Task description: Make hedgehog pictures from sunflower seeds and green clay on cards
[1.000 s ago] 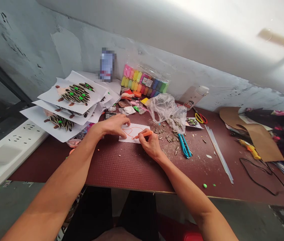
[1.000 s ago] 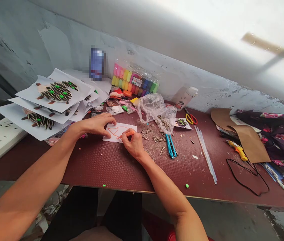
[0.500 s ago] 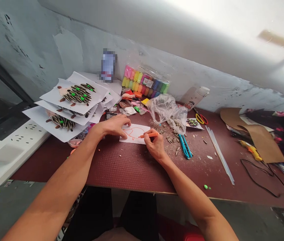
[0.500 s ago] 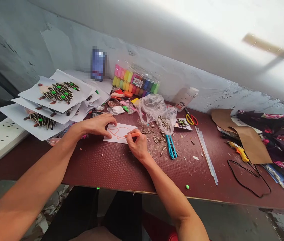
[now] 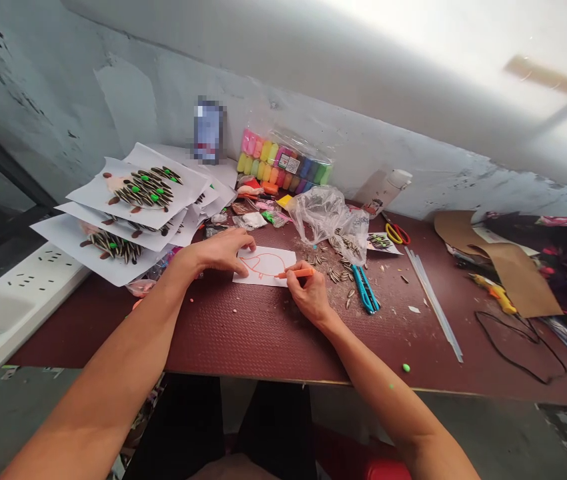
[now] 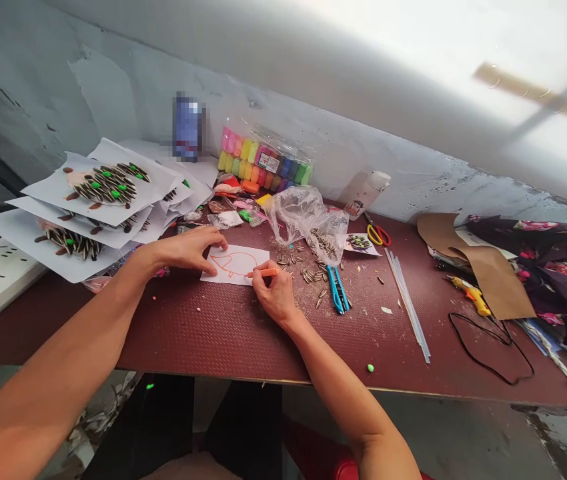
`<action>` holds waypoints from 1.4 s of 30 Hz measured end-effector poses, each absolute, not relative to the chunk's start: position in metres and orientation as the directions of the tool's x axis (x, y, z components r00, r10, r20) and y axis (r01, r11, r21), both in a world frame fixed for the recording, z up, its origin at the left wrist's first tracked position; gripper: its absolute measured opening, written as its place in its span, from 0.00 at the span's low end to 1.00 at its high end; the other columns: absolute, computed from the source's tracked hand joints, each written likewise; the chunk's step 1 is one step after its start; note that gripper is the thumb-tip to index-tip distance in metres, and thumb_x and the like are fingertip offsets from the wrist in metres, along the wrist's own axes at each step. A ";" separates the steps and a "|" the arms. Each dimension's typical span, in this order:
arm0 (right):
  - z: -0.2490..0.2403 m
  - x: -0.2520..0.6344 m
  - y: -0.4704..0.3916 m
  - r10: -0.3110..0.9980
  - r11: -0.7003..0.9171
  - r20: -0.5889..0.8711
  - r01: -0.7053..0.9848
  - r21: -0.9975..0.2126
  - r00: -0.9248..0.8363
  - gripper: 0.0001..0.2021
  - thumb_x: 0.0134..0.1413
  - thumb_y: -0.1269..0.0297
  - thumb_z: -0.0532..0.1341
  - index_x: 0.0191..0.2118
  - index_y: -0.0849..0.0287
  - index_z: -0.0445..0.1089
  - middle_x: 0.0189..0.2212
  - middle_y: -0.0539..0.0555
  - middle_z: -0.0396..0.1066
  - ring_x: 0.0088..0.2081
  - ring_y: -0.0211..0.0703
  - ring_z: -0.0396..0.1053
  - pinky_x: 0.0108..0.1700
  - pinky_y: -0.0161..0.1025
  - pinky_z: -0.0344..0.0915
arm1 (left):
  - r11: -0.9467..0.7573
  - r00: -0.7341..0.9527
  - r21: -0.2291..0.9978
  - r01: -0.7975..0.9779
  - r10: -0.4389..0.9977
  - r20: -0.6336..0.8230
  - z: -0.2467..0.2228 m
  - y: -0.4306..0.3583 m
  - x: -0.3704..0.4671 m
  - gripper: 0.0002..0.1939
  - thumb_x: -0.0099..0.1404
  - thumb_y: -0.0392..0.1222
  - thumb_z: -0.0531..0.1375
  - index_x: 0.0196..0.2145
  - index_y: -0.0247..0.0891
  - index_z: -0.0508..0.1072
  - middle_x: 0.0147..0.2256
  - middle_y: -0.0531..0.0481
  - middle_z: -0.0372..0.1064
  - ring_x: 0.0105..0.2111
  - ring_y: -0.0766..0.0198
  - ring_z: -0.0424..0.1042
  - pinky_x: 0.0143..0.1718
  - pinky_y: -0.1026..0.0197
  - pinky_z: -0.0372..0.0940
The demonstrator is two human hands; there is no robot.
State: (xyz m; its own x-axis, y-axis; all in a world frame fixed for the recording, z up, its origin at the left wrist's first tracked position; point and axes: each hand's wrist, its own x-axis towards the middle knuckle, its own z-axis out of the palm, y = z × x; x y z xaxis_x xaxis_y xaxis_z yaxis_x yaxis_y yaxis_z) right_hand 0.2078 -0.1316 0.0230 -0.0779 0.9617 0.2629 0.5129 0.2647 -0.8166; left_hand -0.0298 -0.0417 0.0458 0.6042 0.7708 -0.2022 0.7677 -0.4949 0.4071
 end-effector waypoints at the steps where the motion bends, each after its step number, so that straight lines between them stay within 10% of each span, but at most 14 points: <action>1: 0.024 0.207 -0.132 0.961 0.267 0.263 0.512 -0.816 -0.083 0.11 0.57 0.62 0.58 0.29 0.59 0.75 0.25 0.52 0.74 0.22 0.36 0.64 0.27 0.35 0.59 | -0.496 0.604 0.404 0.768 0.771 -0.202 0.046 -0.042 -0.030 0.29 0.49 0.50 0.65 0.49 0.41 0.72 0.49 0.45 0.67 0.50 0.50 0.66 0.50 0.57 0.62; 42: 0.022 0.207 -0.130 0.961 0.272 0.260 0.524 -0.807 -0.099 0.11 0.56 0.64 0.58 0.27 0.58 0.74 0.24 0.53 0.74 0.25 0.39 0.67 0.28 0.35 0.61 | -0.493 0.603 0.416 0.764 0.774 -0.192 0.045 -0.042 -0.030 0.29 0.49 0.50 0.64 0.49 0.42 0.72 0.50 0.45 0.67 0.51 0.49 0.65 0.51 0.55 0.61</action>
